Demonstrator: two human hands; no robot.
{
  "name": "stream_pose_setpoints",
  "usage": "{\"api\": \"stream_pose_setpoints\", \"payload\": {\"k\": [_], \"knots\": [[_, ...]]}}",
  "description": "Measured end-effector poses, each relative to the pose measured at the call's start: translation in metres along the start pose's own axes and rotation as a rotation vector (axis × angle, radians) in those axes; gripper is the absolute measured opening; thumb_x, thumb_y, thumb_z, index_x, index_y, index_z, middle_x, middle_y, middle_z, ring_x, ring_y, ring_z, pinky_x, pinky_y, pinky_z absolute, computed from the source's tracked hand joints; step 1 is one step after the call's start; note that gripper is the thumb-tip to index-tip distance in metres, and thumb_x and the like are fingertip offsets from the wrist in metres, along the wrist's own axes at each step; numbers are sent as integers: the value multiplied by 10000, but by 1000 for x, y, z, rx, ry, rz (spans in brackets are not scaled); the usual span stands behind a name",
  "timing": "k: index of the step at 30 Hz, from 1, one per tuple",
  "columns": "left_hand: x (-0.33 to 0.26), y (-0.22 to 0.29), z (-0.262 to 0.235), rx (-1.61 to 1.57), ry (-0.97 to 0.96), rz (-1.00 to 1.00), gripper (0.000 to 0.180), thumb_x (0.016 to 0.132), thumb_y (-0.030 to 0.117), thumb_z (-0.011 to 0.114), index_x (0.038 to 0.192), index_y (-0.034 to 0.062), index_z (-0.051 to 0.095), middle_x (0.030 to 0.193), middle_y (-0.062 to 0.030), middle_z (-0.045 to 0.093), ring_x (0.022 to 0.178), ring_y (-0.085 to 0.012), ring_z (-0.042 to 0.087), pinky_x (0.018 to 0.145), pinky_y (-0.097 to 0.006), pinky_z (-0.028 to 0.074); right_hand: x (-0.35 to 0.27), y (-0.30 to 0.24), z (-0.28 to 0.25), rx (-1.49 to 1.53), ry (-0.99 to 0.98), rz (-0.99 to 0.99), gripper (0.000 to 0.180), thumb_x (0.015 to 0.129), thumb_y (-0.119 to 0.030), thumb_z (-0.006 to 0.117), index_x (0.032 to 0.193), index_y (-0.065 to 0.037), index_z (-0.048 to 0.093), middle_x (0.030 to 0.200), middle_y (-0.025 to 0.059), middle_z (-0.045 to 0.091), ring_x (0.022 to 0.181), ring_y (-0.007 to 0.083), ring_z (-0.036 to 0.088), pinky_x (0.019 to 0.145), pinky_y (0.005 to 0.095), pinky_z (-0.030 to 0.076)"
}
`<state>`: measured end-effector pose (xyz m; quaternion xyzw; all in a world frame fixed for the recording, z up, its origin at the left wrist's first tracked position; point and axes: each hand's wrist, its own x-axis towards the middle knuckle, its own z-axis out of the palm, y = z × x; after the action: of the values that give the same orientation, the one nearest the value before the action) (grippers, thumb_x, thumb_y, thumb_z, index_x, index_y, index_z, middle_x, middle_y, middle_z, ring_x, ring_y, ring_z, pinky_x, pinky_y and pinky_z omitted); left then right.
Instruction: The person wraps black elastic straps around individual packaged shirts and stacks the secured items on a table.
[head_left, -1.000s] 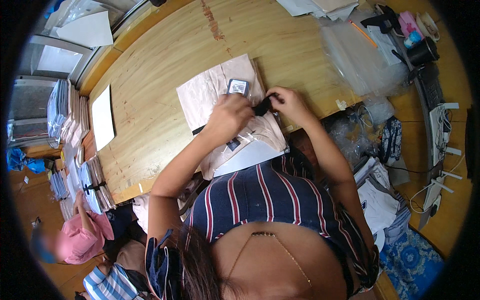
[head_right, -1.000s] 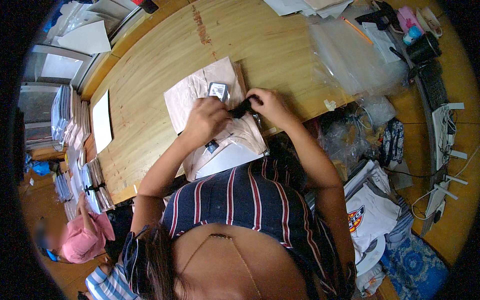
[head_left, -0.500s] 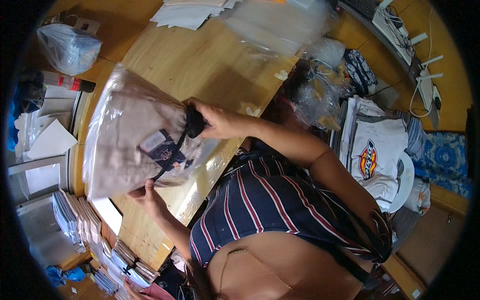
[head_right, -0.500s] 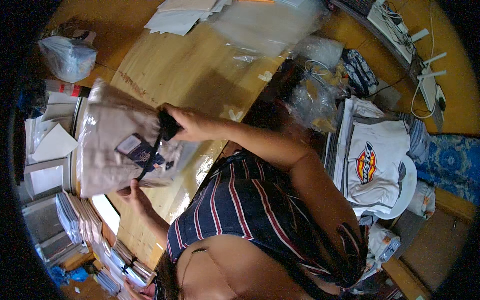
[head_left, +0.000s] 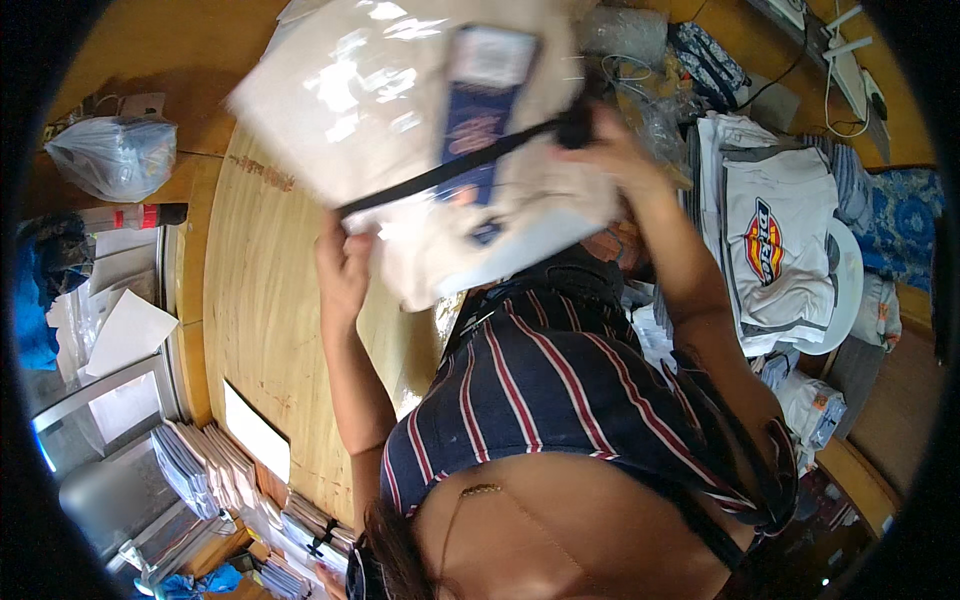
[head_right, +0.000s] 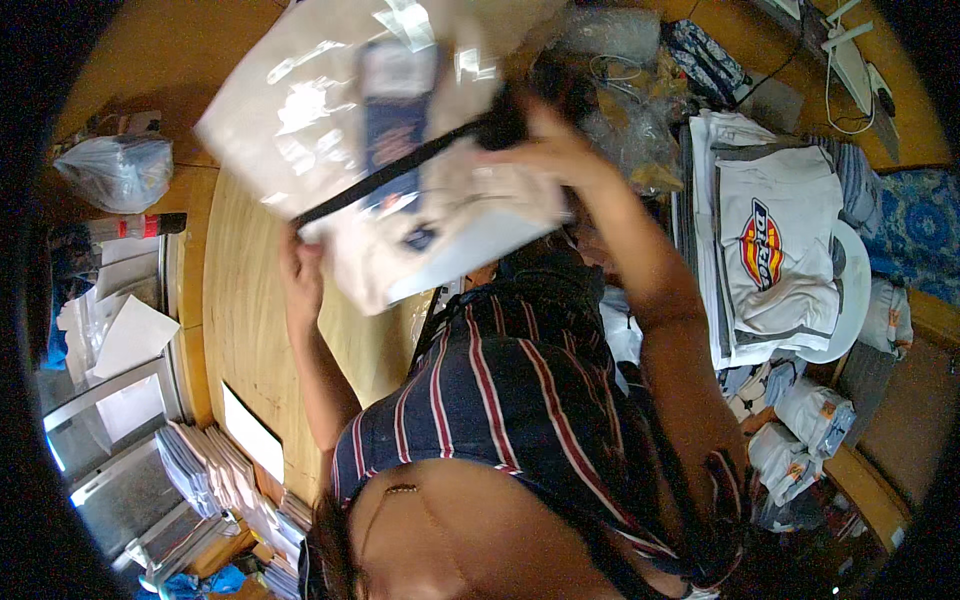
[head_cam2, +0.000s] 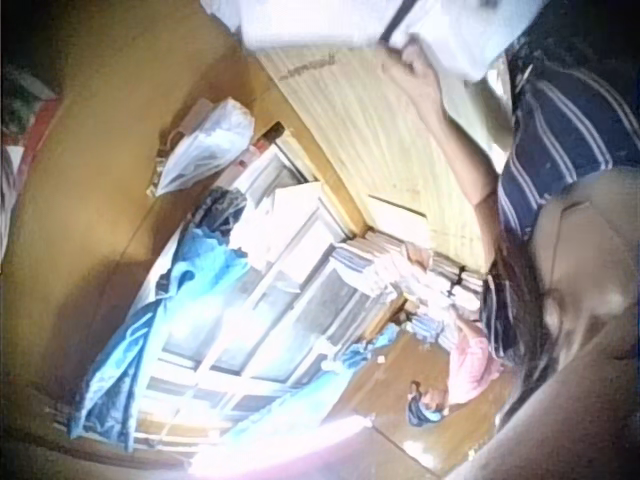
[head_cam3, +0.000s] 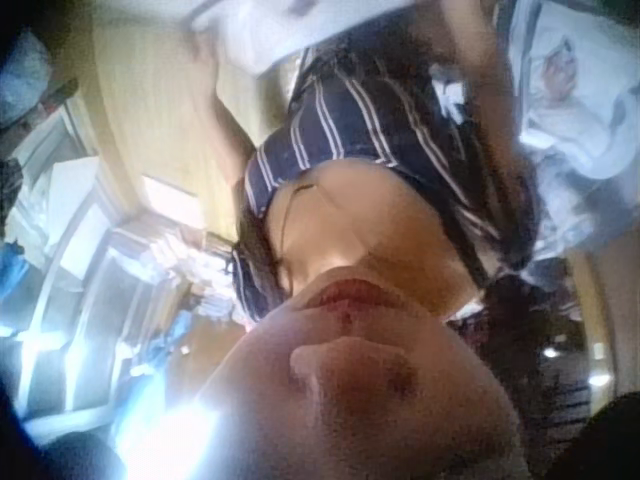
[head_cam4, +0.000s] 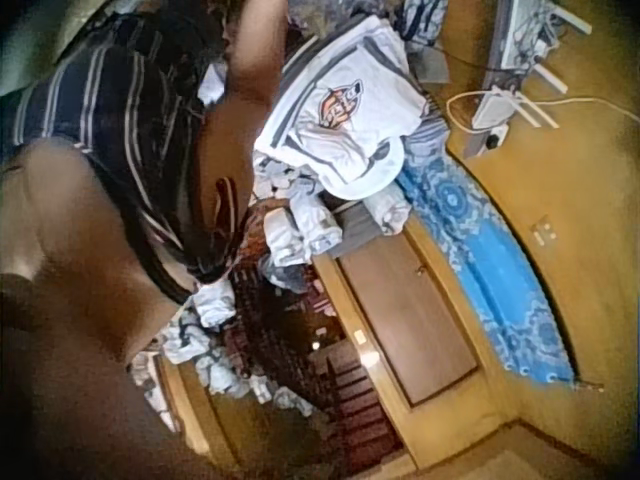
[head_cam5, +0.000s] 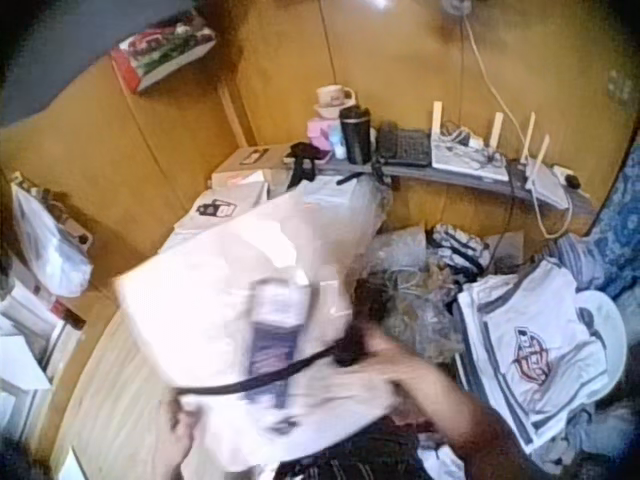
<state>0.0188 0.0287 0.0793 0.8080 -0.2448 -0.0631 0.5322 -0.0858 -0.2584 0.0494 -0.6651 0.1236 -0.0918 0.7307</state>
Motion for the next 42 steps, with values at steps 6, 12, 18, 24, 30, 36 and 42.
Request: {"api": "stream_pose_setpoints", "payload": {"k": [6,12,18,24,30,36,42], "knots": [[-32,86,8,-693,-295,264,390,641,261,636,895,-1,497,573,-46,475,497,-126,455,490,-252,360,-114,-1,-114,-201,449,-2,631,568,16,587,1147,18,334,990,84,491,880,166,497,792,257,376],[-24,159,30,-1218,-922,588,267,714,297,561,923,138,516,515,14,358,413,-87,375,395,-226,286,-106,116,-164,-518,309,253,527,624,25,580,1110,-22,384,961,79,504,857,169,493,768,253,386],[25,175,57,-1305,-1054,712,179,770,322,506,930,249,536,468,63,263,342,-55,305,314,-205,221,7,185,-80,-509,120,390,578,598,-26,597,1134,-44,383,1054,127,468,977,238,449,852,298,337],[44,184,59,-1227,-994,491,152,746,319,531,844,204,548,465,56,269,336,-58,311,308,-213,210,119,262,-11,-391,78,331,358,668,-71,551,1010,-27,454,913,102,490,857,199,459,756,283,363],[86,194,51,-1210,-874,501,166,748,325,525,790,169,565,472,54,285,342,-54,311,313,-211,218,106,186,-97,-655,-470,609,181,729,-122,518,869,-7,520,716,61,518,673,137,487,621,254,394],[99,172,59,-1057,-730,682,338,730,399,535,932,129,521,484,46,331,370,-65,378,319,-230,267,170,-44,-106,-637,-378,37,186,788,-120,467,736,24,573,591,61,560,538,87,512,538,223,424],[72,143,67,-1024,-194,267,403,694,343,593,888,19,452,554,-54,470,467,-159,456,452,-273,345,398,-6,15,-1272,-28,-1161,383,720,-45,387,1083,-134,473,1056,135,492,978,322,452,839,395,341]]}}
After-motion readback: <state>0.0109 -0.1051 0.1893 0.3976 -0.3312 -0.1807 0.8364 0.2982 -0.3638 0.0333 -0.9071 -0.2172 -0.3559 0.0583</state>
